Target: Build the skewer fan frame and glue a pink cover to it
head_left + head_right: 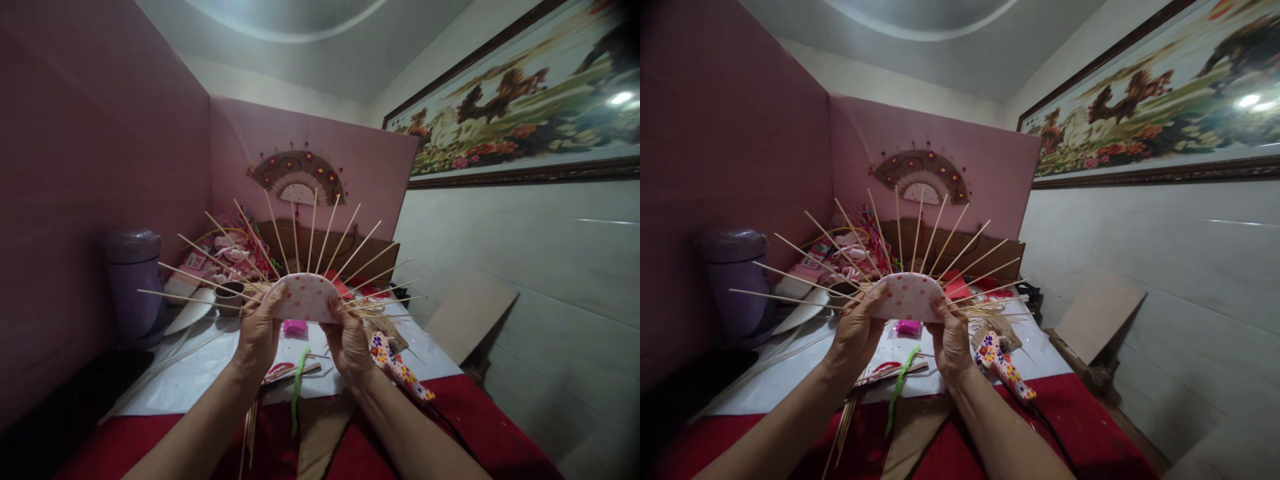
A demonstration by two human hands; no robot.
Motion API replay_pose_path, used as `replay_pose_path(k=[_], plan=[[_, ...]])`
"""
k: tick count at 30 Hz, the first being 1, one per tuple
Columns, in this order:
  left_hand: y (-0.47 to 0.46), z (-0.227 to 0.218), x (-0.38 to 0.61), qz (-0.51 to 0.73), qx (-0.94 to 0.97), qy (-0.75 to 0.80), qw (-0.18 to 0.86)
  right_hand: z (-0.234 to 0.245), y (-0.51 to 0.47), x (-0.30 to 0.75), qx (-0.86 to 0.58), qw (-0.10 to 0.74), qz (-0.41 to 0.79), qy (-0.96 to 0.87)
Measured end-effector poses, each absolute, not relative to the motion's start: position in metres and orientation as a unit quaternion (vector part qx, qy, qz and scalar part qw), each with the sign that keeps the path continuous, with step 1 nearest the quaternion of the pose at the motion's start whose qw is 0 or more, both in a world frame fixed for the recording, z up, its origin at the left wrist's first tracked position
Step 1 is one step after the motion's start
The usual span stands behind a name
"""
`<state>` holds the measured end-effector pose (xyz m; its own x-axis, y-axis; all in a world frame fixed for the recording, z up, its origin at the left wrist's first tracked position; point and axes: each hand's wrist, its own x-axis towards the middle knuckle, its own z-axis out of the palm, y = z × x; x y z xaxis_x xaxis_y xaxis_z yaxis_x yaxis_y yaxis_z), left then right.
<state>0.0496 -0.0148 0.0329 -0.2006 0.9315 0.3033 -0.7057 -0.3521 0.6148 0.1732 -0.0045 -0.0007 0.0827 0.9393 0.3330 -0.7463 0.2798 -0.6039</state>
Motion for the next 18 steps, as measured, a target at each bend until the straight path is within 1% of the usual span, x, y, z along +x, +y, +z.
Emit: replay_pose_path(k=[18], plan=[[-0.0159, 0.0344, 0.0491, 0.757, 0.311, 0.174, 0.548, -0.0025, -0.0017, 0.1736, -0.161, 0.720, 0.577, -0.349]])
